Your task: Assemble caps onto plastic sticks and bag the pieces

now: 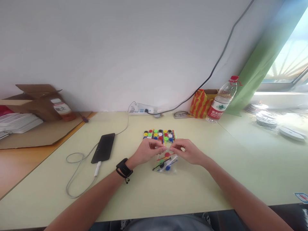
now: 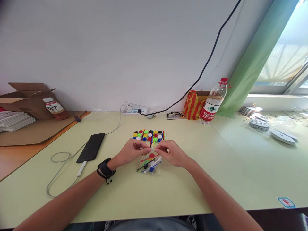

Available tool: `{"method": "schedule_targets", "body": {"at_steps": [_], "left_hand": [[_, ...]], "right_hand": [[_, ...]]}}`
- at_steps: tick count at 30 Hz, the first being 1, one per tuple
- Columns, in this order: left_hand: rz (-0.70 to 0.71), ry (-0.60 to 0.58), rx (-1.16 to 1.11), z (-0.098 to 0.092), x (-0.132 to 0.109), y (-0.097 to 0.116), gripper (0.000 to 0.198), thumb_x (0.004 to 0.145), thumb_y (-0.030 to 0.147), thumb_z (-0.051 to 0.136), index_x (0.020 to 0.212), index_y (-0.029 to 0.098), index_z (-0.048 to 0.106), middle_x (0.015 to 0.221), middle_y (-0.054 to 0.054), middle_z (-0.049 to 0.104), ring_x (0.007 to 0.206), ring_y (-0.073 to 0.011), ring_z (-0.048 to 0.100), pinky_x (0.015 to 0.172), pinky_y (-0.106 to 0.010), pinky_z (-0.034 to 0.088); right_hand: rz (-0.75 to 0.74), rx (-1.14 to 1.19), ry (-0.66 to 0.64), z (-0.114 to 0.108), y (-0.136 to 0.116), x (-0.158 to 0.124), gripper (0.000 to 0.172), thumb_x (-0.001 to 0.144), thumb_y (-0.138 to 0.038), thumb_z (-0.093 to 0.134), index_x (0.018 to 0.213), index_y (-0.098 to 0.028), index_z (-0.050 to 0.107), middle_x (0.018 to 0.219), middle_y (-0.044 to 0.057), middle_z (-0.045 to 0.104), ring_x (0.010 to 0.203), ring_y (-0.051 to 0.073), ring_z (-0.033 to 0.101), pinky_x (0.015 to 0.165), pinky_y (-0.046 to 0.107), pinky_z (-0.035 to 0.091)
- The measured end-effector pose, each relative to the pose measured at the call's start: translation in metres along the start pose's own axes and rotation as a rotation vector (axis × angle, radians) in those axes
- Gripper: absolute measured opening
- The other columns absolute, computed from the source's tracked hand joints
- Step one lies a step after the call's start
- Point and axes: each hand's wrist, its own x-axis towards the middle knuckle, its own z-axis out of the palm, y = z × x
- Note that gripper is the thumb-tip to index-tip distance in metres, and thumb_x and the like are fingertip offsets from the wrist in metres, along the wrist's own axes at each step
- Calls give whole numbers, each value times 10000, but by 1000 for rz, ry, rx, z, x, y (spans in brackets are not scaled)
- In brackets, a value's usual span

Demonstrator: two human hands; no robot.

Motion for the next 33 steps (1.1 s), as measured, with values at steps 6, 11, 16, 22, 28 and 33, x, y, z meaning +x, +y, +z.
{"method": "schedule_targets", "body": {"at_steps": [6,11,16,22,28,33], "left_hand": [[-120,-98,-14,-6,-2,9,324,771,432,849,759,119,768,697,-71,737,606,-132,624,576,-236,507],[-98,-165,-9,2,-6,12,356,790,448,835,727,125,697,692,-48,711,595,-119,609,571,-232,486],[0,-105,114,19,-12,-1,414,962,506,623,760,145,643,730,-34,695,604,-101,524,570,-226,392],[-27,-122,224,26,-13,-8,475,1059,489,411,898,153,707,731,-27,693,604,-117,462,595,-249,359],[-49,-156,256,26,-12,-6,466,1060,476,407,899,161,711,752,-27,708,637,-127,495,620,-251,372],[-53,-161,262,26,-13,-7,422,1049,444,441,889,159,708,753,-28,705,649,-128,518,624,-250,383]], "right_hand": [[41,-36,-118,-23,-10,-7,375,972,-479,604,795,-176,734,666,14,583,629,138,449,580,268,377],[43,-83,-231,-41,-21,-15,381,973,-480,599,870,-170,795,688,29,611,607,129,445,551,263,357],[80,-215,-203,-74,-28,-29,358,949,-490,624,883,-200,822,733,51,706,611,144,525,554,274,380],[158,-698,360,-147,12,-26,360,933,-503,618,880,-200,805,734,61,721,619,175,567,578,296,392],[219,-1125,250,-148,78,4,377,963,-504,567,1031,-183,753,947,114,759,840,267,663,678,329,407],[305,-1073,93,-86,92,11,367,999,-467,507,1140,-197,713,1066,124,757,947,279,686,727,339,430]]}}
